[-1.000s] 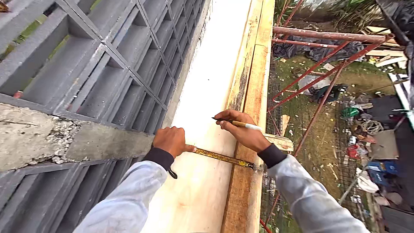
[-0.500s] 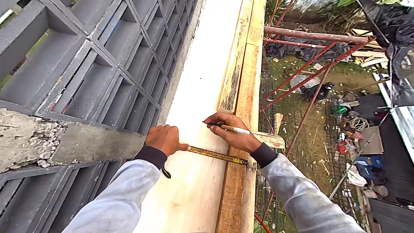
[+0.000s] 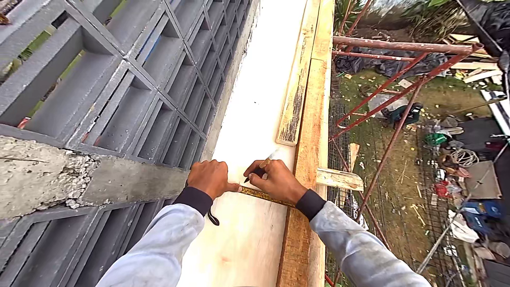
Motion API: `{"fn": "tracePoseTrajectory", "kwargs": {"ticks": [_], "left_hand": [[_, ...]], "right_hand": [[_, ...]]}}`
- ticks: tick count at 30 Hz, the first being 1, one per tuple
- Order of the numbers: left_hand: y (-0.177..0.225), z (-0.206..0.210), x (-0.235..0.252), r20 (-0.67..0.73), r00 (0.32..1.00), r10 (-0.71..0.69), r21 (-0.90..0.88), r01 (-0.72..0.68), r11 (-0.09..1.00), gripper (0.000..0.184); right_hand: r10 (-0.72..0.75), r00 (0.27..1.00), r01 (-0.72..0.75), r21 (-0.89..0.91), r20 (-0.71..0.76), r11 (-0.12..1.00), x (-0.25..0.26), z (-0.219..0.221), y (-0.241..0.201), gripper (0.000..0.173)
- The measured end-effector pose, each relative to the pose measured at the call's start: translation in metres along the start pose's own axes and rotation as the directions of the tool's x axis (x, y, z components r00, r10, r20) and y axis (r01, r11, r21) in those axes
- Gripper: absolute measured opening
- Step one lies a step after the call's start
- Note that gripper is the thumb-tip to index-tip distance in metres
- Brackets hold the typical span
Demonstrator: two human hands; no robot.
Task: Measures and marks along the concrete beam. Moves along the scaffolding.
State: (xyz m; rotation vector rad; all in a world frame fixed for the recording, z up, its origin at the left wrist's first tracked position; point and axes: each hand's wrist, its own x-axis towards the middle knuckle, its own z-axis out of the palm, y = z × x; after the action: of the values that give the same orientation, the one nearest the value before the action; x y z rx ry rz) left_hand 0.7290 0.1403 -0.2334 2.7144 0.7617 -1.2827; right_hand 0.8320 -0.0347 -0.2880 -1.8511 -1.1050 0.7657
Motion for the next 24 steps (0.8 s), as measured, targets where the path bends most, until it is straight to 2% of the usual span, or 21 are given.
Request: {"fn": "tracePoseTrajectory", "kwargs": {"ticks": [24], "left_hand": [[0.001,0.000,0.000,0.002,1.000,0.004,0.013,-0.004,1.000,0.070]], "right_hand": [[-0.013,0.999,0.018,-0.135,0.037,0.991,0.000,0.008,0.012,0.010]]}}
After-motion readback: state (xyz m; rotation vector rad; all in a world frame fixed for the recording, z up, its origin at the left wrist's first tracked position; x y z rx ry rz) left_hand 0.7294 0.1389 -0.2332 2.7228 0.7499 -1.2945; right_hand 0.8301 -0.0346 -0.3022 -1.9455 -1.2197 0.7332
